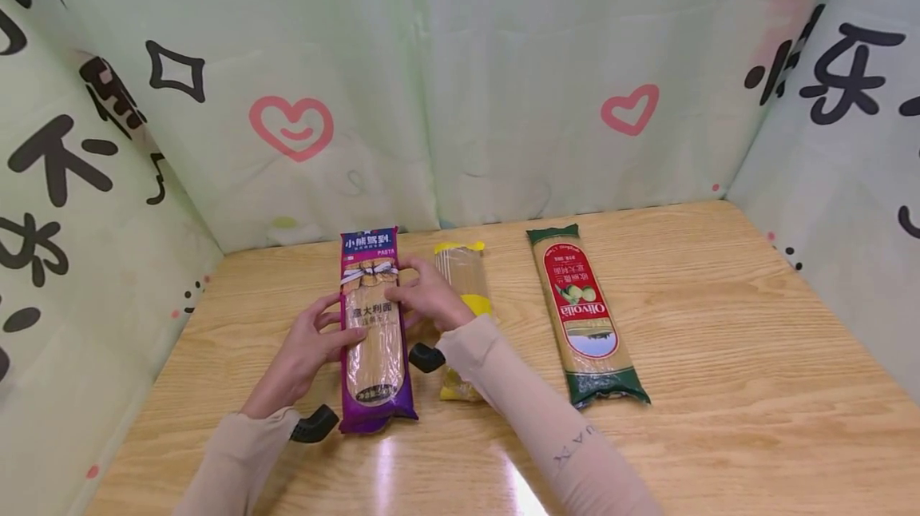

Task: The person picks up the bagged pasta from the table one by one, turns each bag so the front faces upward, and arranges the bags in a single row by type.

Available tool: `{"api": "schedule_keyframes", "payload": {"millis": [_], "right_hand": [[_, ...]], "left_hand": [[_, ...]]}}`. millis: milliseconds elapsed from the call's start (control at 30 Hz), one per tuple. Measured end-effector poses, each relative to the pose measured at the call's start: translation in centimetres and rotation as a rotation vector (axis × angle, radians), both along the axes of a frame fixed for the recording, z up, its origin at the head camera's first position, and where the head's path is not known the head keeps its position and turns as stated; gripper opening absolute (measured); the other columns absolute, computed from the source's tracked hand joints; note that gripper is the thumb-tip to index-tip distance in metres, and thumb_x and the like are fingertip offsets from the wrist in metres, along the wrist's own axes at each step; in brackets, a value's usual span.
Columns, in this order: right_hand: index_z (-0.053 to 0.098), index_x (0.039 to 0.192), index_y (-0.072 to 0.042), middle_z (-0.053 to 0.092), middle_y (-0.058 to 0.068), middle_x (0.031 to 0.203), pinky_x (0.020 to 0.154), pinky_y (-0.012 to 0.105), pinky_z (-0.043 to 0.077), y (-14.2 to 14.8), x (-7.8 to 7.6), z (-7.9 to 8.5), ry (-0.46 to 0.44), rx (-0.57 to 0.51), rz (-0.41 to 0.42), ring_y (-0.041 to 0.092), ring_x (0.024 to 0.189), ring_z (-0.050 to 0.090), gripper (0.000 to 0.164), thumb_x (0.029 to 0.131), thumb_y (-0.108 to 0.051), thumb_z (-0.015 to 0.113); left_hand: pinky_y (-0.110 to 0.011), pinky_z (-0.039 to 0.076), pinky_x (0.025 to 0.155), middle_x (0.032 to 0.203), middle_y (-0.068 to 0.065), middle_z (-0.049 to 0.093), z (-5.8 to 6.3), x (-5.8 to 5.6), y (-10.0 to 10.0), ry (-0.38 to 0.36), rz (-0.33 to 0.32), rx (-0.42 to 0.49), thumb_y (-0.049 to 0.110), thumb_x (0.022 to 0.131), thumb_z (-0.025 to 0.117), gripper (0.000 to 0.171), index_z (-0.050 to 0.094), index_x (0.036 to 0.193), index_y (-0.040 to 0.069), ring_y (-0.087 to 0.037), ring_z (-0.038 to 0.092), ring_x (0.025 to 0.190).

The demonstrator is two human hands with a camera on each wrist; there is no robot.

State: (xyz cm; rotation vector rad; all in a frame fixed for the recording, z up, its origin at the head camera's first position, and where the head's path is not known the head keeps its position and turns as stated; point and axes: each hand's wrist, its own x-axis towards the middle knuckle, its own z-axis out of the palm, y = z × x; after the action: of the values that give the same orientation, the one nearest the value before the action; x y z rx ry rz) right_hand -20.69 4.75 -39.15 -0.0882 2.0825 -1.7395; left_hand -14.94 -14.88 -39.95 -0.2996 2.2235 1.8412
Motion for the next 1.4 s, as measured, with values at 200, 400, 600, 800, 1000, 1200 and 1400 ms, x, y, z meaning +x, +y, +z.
{"api": "schedule_keyframes", "payload": {"millis": [200, 400, 600, 800, 1000, 1200, 1400], "right_hand": [[0.039, 0.148, -0.01, 0.067, 0.022, 0.112, 0.063, 0.039, 0.061, -0.3, -0.3, -0.9, -0.022, 0.02, -0.013, 0.025, 0.078, 0.071, 0.06, 0.094, -0.015, 0.067], [0.039, 0.149, -0.009, 0.069, 0.024, 0.112, 0.062, 0.039, 0.061, -0.6, -0.5, -1.4, -0.046, -0.011, -0.001, 0.029, 0.083, 0.072, 0.061, 0.094, -0.01, 0.066], [0.04, 0.147, -0.007, 0.072, 0.022, 0.107, 0.064, 0.04, 0.061, -0.9, -0.6, -2.0, -0.051, 0.011, 0.003, 0.026, 0.082, 0.072, 0.058, 0.095, -0.009, 0.065], [0.042, 0.146, -0.005, 0.071, 0.02, 0.105, 0.067, 0.037, 0.061, -1.0, -0.5, -2.4, -0.081, 0.027, 0.002, 0.021, 0.078, 0.07, 0.056, 0.095, -0.005, 0.064], [0.045, 0.145, -0.001, 0.068, 0.022, 0.111, 0.073, 0.039, 0.061, -0.8, -0.3, -2.5, -0.067, 0.042, -0.001, 0.025, 0.085, 0.071, 0.054, 0.094, -0.002, 0.063], [0.051, 0.137, 0.005, 0.068, 0.023, 0.112, 0.078, 0.039, 0.061, -0.6, -0.2, -2.6, -0.005, 0.087, 0.009, 0.031, 0.088, 0.072, 0.046, 0.094, -0.004, 0.064], [0.058, 0.124, 0.005, 0.069, 0.019, 0.108, 0.08, 0.036, 0.06, -0.1, -0.3, -2.1, 0.055, 0.184, 0.036, 0.027, 0.087, 0.073, 0.033, 0.096, -0.012, 0.064]], "left_hand": [[-0.035, 0.06, 0.076, 0.132, -0.024, 0.054, -0.7, -0.4, -0.1, -0.001, 0.0, -0.017, 0.006, 0.088, 0.074, 0.073, 0.035, 0.15, 0.011, -0.024, 0.068, 0.093], [-0.033, 0.059, 0.076, 0.133, -0.025, 0.053, -1.3, -0.7, -0.2, -0.007, -0.011, -0.021, 0.005, 0.09, 0.071, 0.071, 0.034, 0.15, 0.008, -0.023, 0.067, 0.094], [-0.031, 0.057, 0.077, 0.135, -0.024, 0.052, -1.9, -0.9, -0.4, -0.021, -0.014, -0.033, 0.007, 0.092, 0.068, 0.068, 0.034, 0.151, 0.009, -0.025, 0.064, 0.098], [-0.029, 0.055, 0.076, 0.134, -0.023, 0.054, -2.2, -1.0, -0.5, -0.03, -0.016, -0.043, 0.009, 0.093, 0.068, 0.066, 0.035, 0.15, 0.01, -0.023, 0.063, 0.097], [-0.035, 0.056, 0.082, 0.133, -0.025, 0.056, -2.1, -1.0, -0.6, -0.017, -0.003, -0.063, 0.012, 0.094, 0.066, 0.062, 0.037, 0.149, 0.006, -0.029, 0.064, 0.104], [-0.042, 0.056, 0.092, 0.136, -0.027, 0.054, -2.1, -1.0, -0.8, -0.024, 0.013, -0.069, 0.013, 0.094, 0.067, 0.063, 0.038, 0.148, 0.005, -0.035, 0.062, 0.114], [-0.046, 0.052, 0.098, 0.137, -0.027, 0.05, -1.4, -0.7, -0.8, 0.039, -0.004, -0.119, 0.01, 0.091, 0.069, 0.065, 0.038, 0.147, 0.001, -0.04, 0.056, 0.122]]}}
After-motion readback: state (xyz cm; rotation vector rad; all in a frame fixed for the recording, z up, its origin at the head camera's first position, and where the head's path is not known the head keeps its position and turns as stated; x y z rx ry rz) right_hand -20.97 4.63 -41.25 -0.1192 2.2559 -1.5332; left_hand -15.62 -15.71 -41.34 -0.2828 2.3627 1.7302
